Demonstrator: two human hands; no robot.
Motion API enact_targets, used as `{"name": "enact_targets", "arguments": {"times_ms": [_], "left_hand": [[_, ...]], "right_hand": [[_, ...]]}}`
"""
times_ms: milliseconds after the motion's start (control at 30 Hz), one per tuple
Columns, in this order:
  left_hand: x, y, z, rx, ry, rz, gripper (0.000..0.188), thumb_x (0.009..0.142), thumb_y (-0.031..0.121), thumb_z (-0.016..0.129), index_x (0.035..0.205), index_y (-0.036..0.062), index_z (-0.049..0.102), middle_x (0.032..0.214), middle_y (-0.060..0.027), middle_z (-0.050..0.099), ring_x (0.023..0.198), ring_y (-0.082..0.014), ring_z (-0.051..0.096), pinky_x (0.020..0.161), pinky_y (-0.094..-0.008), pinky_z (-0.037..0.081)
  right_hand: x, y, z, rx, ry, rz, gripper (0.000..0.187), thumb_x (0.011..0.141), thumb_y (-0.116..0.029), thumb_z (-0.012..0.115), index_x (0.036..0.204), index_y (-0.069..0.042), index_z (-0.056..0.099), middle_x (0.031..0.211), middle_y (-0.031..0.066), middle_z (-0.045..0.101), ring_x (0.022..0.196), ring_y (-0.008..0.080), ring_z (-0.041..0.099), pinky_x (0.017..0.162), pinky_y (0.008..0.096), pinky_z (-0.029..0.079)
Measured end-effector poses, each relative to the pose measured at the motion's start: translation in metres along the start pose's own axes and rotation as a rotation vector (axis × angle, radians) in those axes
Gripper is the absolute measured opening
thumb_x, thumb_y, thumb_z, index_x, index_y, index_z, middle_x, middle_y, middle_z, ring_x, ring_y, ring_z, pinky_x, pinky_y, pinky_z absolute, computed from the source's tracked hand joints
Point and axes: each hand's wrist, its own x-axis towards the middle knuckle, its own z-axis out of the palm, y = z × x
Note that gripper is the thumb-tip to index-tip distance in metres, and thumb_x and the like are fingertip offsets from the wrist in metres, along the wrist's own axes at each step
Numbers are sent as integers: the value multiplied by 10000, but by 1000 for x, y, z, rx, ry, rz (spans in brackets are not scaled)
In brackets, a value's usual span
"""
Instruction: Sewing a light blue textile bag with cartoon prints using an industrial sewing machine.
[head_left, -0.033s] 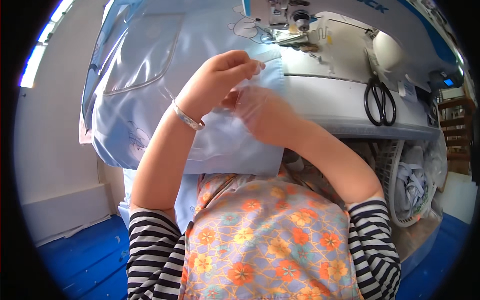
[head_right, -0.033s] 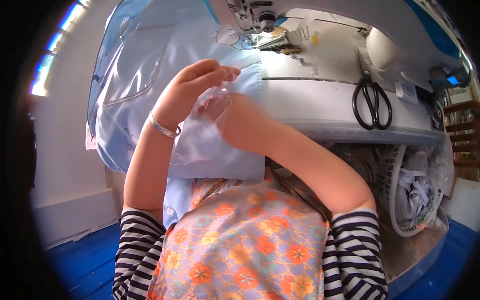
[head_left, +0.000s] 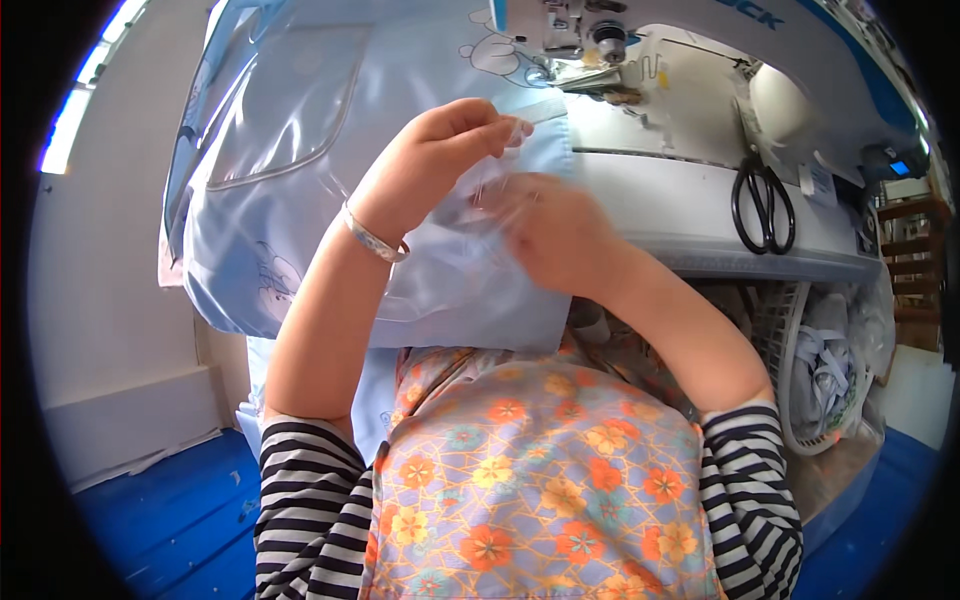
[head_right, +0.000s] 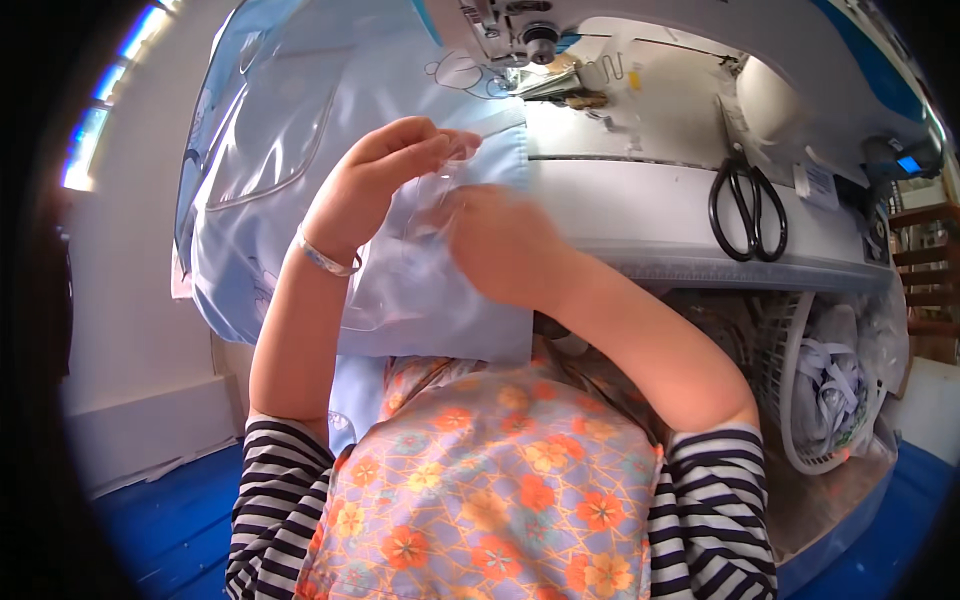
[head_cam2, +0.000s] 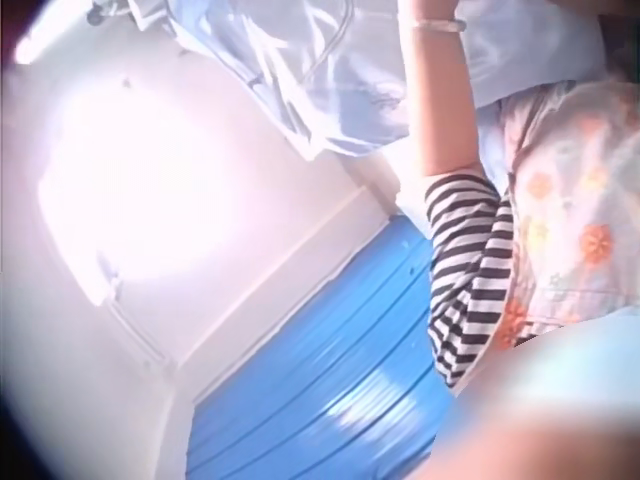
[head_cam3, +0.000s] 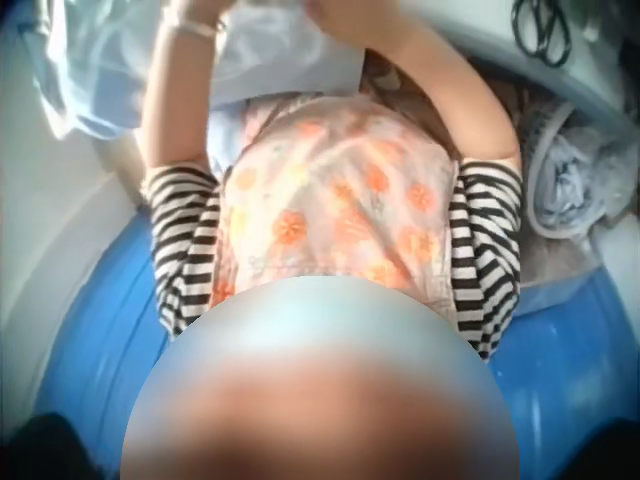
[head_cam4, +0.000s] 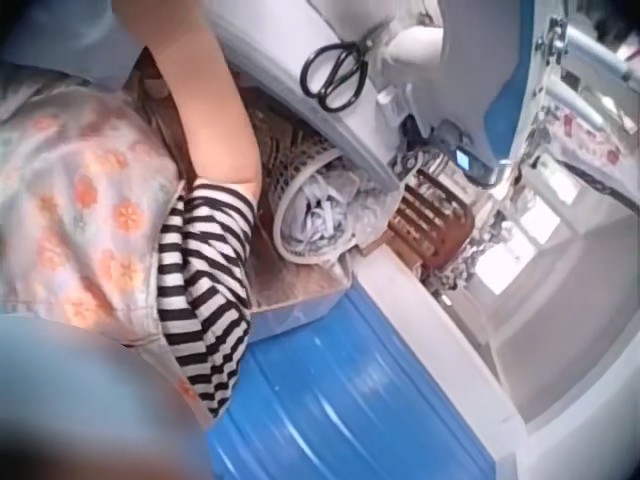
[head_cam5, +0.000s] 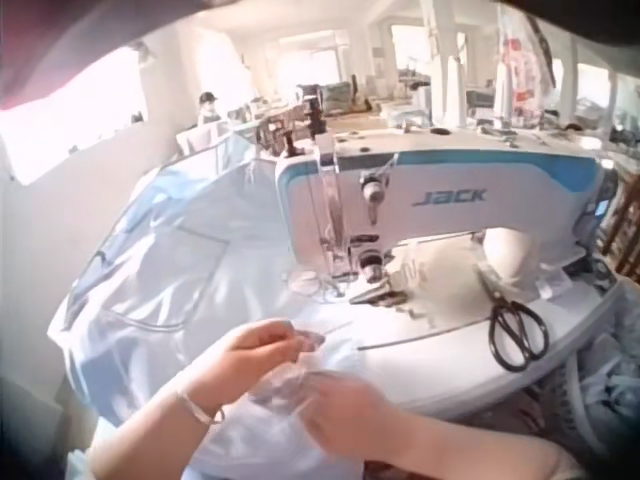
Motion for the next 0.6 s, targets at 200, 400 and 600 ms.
{"name": "enact_targets", "arguments": {"times_ms": [200, 400, 600], "left_hand": [[-1, -6, 11, -27, 40, 234, 180, 956, 214, 599, 985, 48, 663, 807, 46, 574, 688, -34, 478, 556, -208, 396], [12, -6, 12, 371, 46, 493, 165, 928, 161, 565, 968, 11, 621, 813, -99, 651, 720, -243, 637, 669, -347, 509], [56, -18, 7, 1108, 94, 766, 272, 873, 82, 542, 1110, -3, 646, 1150, -148, 654, 1183, -313, 544, 1052, -435, 384]], "right_hand": [[-2, 22, -25, -260, 91, 155, 453, 851, -196, 684, 1210, 40, 541, 1260, 232, 566, 1255, 414, 488, 1107, 490, 343], [9, 15, -11, -352, 43, 177, 559, 826, -283, 710, 1254, 14, 508, 1347, 223, 494, 1302, 402, 438, 1082, 482, 363], [18, 11, -3, -389, 56, 297, 554, 802, -315, 717, 1251, -32, 560, 1354, 189, 497, 1287, 359, 452, 1061, 460, 352]]}}
